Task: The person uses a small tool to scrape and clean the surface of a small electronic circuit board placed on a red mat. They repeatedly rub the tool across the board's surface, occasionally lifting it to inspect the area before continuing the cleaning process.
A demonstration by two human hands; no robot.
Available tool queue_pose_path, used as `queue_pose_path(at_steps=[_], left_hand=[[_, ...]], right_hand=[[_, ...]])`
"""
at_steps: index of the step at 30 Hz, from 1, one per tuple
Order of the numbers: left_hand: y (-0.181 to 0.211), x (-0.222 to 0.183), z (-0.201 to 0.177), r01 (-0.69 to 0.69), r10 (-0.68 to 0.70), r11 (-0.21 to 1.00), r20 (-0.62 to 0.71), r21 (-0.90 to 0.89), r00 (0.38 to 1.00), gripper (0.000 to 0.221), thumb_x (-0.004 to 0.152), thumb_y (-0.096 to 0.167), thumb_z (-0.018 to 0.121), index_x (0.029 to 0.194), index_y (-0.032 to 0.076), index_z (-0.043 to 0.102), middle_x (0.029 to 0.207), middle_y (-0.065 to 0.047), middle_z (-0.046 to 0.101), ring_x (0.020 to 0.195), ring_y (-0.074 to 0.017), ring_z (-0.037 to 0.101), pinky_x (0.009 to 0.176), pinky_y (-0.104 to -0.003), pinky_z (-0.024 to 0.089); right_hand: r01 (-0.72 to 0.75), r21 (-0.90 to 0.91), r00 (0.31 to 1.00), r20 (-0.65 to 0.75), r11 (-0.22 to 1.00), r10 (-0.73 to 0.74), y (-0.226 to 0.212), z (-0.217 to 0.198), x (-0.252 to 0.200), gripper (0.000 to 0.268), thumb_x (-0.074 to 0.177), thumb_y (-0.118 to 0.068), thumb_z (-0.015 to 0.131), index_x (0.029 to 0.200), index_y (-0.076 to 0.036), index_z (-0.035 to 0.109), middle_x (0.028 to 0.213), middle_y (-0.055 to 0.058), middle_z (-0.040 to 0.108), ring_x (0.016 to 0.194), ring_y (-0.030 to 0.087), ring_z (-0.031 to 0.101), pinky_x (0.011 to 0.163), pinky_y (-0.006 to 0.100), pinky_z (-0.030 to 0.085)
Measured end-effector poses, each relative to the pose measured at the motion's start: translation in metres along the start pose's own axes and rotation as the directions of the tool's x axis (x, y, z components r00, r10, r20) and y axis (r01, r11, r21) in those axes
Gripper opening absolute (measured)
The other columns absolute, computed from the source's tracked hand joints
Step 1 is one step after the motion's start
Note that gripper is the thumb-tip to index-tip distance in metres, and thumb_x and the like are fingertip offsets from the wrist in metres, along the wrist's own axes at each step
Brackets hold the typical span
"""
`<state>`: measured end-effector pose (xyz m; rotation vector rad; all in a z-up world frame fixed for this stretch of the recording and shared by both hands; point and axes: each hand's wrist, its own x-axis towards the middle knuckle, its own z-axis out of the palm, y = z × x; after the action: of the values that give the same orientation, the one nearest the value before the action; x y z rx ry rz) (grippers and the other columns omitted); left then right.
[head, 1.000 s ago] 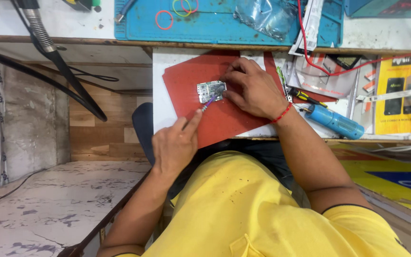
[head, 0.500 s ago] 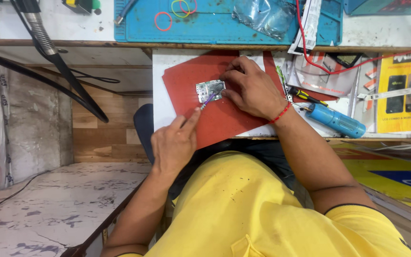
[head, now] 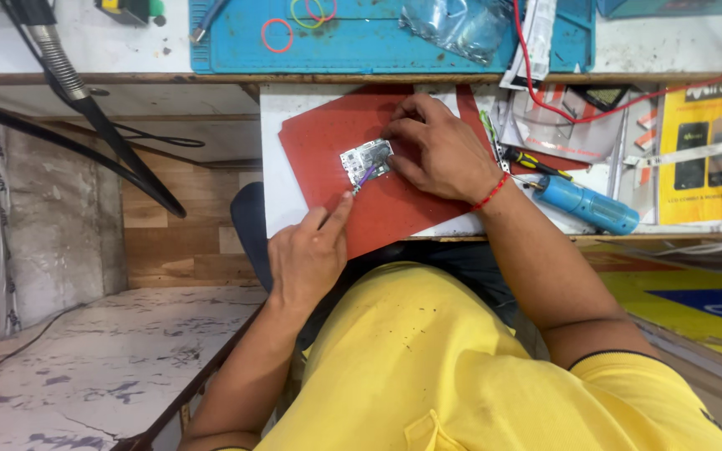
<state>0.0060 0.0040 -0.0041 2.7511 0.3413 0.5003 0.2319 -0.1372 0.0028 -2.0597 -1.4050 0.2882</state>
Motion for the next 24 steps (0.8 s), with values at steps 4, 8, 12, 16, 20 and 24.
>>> queue_pose_path(at_steps=[4, 8, 12, 16, 20, 24], left_hand=[[-0.008, 0.009, -0.005, 0.134, -0.134, 0.991, -0.022, -0.011, 0.991, 0.037, 0.088, 0.012, 0.074, 0.125, 0.018, 0.076, 0.074, -0.005, 0.058, 0.05, -0.0274, 0.058, 0.047, -0.04, 0.047], [0.001, 0.004, -0.006, 0.055, -0.055, 0.998, 0.006, -0.026, 0.998, 0.04, 0.085, 0.011, 0.074, 0.124, 0.018, 0.077, 0.075, -0.005, 0.059, 0.05, -0.0267, 0.059, 0.047, -0.039, 0.048], [-0.009, 0.005, -0.004, 0.203, -0.205, 0.979, -0.076, -0.032, 0.976, 0.031, 0.096, 0.012, 0.075, 0.125, 0.021, 0.076, 0.076, -0.004, 0.058, 0.055, -0.0265, 0.06, 0.052, -0.04, 0.048], [-0.004, -0.002, 0.002, 0.143, -0.143, 0.989, -0.027, 0.026, 0.989, 0.041, 0.086, 0.01, 0.073, 0.125, 0.021, 0.077, 0.075, -0.005, 0.059, 0.054, -0.0276, 0.06, 0.052, -0.04, 0.049], [-0.027, 0.005, -0.007, 0.188, -0.19, 0.981, -0.063, -0.043, 0.98, 0.035, 0.091, 0.012, 0.073, 0.125, 0.022, 0.075, 0.078, -0.003, 0.062, 0.06, -0.0274, 0.064, 0.053, -0.04, 0.048], [-0.002, 0.0, 0.001, 0.089, -0.086, 0.996, 0.137, -0.019, 0.987, 0.042, 0.088, 0.008, 0.07, 0.128, 0.02, 0.075, 0.071, -0.005, 0.061, 0.046, -0.0242, 0.06, 0.044, -0.038, 0.048]], right_hand=[[0.034, -0.055, 0.999, -0.014, 0.998, -0.035, -0.004, 0.002, 0.001, 0.033, 0.084, -0.019, 0.08, 0.113, -0.006, 0.071, 0.124, 0.014, 0.06, 0.114, 0.036, 0.061, 0.092, 0.045, 0.054], [0.042, -0.105, 0.999, -0.029, 0.994, -0.046, -0.005, 0.0, 0.0, 0.033, 0.084, -0.021, 0.082, 0.109, -0.004, 0.069, 0.123, 0.014, 0.059, 0.114, 0.036, 0.06, 0.091, 0.045, 0.054], [0.031, -0.121, 0.999, -0.005, 0.992, -0.032, -0.004, 0.002, -0.001, 0.035, 0.076, -0.024, 0.083, 0.1, -0.004, 0.068, 0.123, 0.014, 0.058, 0.114, 0.036, 0.059, 0.09, 0.045, 0.054], [0.031, -0.129, 0.999, -0.005, 0.991, -0.032, -0.003, 0.002, 0.0, 0.034, 0.076, -0.026, 0.084, 0.097, -0.004, 0.068, 0.123, 0.013, 0.058, 0.115, 0.035, 0.059, 0.091, 0.045, 0.054], [0.01, -0.129, 1.0, -0.003, 0.992, -0.01, -0.003, 0.003, 0.001, 0.034, 0.074, -0.027, 0.084, 0.094, -0.005, 0.069, 0.123, 0.014, 0.058, 0.114, 0.035, 0.059, 0.09, 0.045, 0.053], [0.02, -0.102, 1.0, -0.004, 0.995, -0.021, -0.004, 0.002, 0.001, 0.036, 0.074, -0.027, 0.085, 0.096, -0.004, 0.068, 0.122, 0.014, 0.058, 0.115, 0.035, 0.059, 0.091, 0.045, 0.053]])
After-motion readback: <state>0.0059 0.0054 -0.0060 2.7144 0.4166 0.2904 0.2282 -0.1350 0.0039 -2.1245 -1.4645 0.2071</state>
